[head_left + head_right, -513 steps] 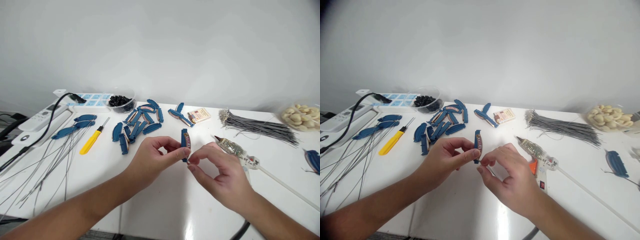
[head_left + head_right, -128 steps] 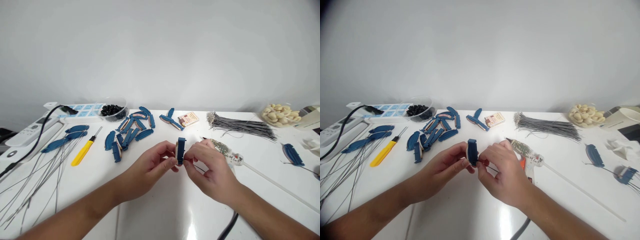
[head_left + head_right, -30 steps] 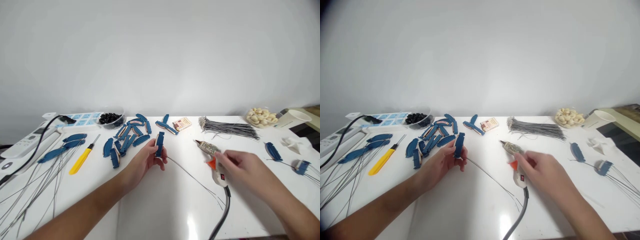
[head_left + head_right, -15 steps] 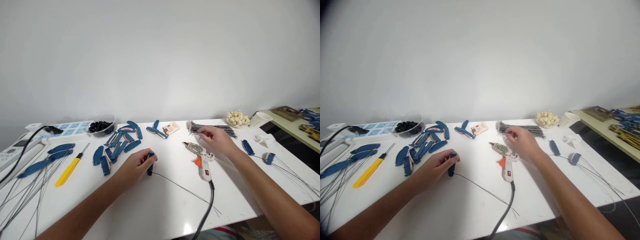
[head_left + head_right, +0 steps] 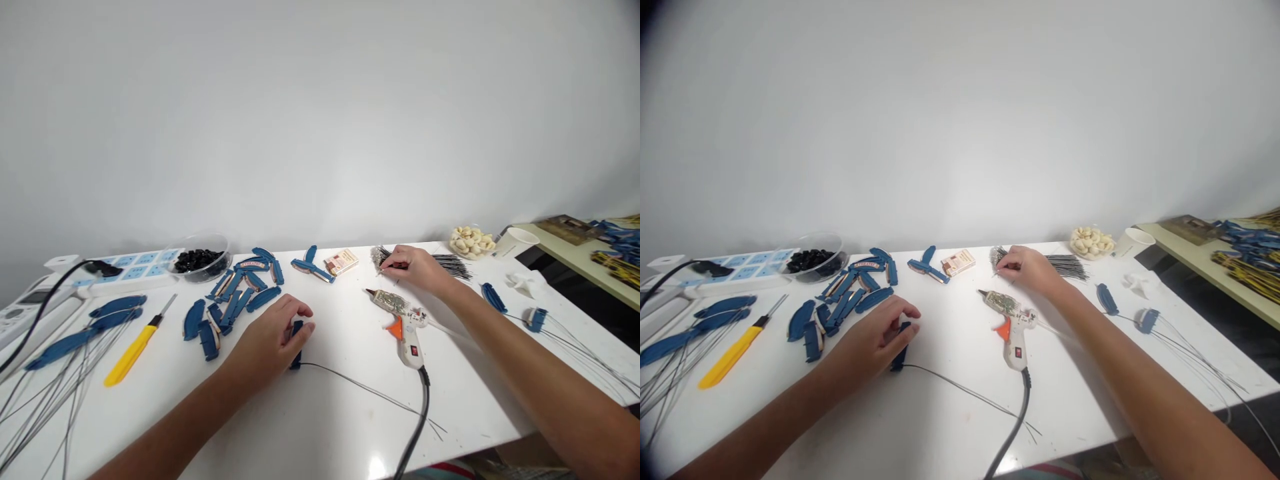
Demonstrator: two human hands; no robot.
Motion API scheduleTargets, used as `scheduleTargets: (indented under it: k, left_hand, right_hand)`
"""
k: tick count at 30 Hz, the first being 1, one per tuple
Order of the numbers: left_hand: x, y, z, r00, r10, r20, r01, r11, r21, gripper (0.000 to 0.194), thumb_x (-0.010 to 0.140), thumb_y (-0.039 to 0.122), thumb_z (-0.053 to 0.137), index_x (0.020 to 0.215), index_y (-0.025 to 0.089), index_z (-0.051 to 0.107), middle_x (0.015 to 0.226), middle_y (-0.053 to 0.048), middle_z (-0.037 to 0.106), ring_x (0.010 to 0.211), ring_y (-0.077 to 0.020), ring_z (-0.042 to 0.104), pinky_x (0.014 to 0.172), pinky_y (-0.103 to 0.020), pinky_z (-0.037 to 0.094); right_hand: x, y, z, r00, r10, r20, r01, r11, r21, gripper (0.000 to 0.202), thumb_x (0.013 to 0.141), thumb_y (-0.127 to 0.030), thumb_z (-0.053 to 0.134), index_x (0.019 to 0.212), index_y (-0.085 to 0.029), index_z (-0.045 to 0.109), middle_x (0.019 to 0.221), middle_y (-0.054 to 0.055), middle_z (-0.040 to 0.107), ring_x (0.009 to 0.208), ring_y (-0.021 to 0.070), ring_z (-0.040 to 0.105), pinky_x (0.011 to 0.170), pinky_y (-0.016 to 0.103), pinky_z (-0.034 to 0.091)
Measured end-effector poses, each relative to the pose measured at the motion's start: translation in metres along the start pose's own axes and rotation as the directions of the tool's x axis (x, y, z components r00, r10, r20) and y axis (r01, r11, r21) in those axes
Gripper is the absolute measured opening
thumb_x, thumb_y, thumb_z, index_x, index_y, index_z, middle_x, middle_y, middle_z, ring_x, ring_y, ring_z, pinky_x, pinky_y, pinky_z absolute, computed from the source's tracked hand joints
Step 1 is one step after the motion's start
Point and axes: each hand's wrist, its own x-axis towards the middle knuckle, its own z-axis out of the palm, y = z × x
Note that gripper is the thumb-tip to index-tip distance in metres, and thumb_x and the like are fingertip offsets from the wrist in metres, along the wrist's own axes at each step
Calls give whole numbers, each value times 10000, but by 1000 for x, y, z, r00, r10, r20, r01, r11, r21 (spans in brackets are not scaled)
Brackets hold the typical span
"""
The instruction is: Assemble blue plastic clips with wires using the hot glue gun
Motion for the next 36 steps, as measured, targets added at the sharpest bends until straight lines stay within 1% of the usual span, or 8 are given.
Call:
scheduleTargets:
  k: [5,11,12,14,17,21,27,36]
  left_hand:
    - [1,-1,1,1000,10,-10,-10,1000,-1,346,1048,513,492,1176,225,634,1034,-44,586,662,-161,521,632,-309,385]
    - [4,-2,1,1000,21,-22,-22,1000,-19,364,1062,525,468,1193,222,622,1063,-62,578,771,-197,568,668,-314,411]
    - [3,-2,1,999,27,-27,-28,999,-25,362,1065,521,463,1194,221,619,1078,-69,577,809,-208,577,671,-313,416]
    - [2,-1,-1,998,50,-49,-53,997,-48,347,1070,507,459,1195,222,614,1116,-85,577,893,-228,583,668,-305,426]
    - [-1,3,-4,990,108,-85,-116,989,-96,289,1072,465,489,1193,236,616,1151,-91,596,968,-239,572,666,-293,433]
    - [-8,14,-8,974,210,-79,-222,954,-203,214,1062,409,543,1156,250,651,1102,-72,646,965,-230,581,802,-318,462]
    - [-14,23,-2,989,134,-64,-147,930,-336,190,1029,429,623,1039,248,681,996,-40,675,887,-200,591,796,-312,477]
    - [-11,19,3,992,94,-82,-113,954,-279,194,975,428,710,970,235,728,921,-31,696,799,-174,600,713,-300,481]
  right_hand:
    - [4,-16,-10,951,-4,-308,36,995,97,174,964,-329,694,959,-195,805,942,58,749,858,185,674,759,313,516]
    - [6,-78,-29,748,-3,-663,120,984,131,137,1072,-289,565,1147,-233,664,1099,63,753,1065,217,724,904,374,555]
    - [4,-91,-32,691,-68,-720,197,976,97,111,1063,-244,573,1118,-231,668,1073,68,756,1050,228,735,896,386,561]
    - [-3,-113,-33,651,-250,-716,318,947,-42,141,1032,-153,591,1093,-248,676,1019,60,765,978,232,738,835,392,565]
    - [-19,-135,-22,693,-496,-524,507,851,-135,261,989,-46,576,1115,-258,663,886,33,732,791,199,675,726,367,532]
    - [-39,-140,14,738,-609,-289,598,790,-138,277,999,-41,564,1189,-231,633,850,35,708,711,179,611,635,332,464]
    - [-51,-140,56,752,-586,-301,572,808,-142,277,985,-77,651,1220,-222,653,832,21,731,636,159,569,588,330,387]
    - [-51,-140,66,793,-517,-323,533,845,-43,175,997,-86,656,1104,-218,700,814,19,750,658,153,602,608,326,416]
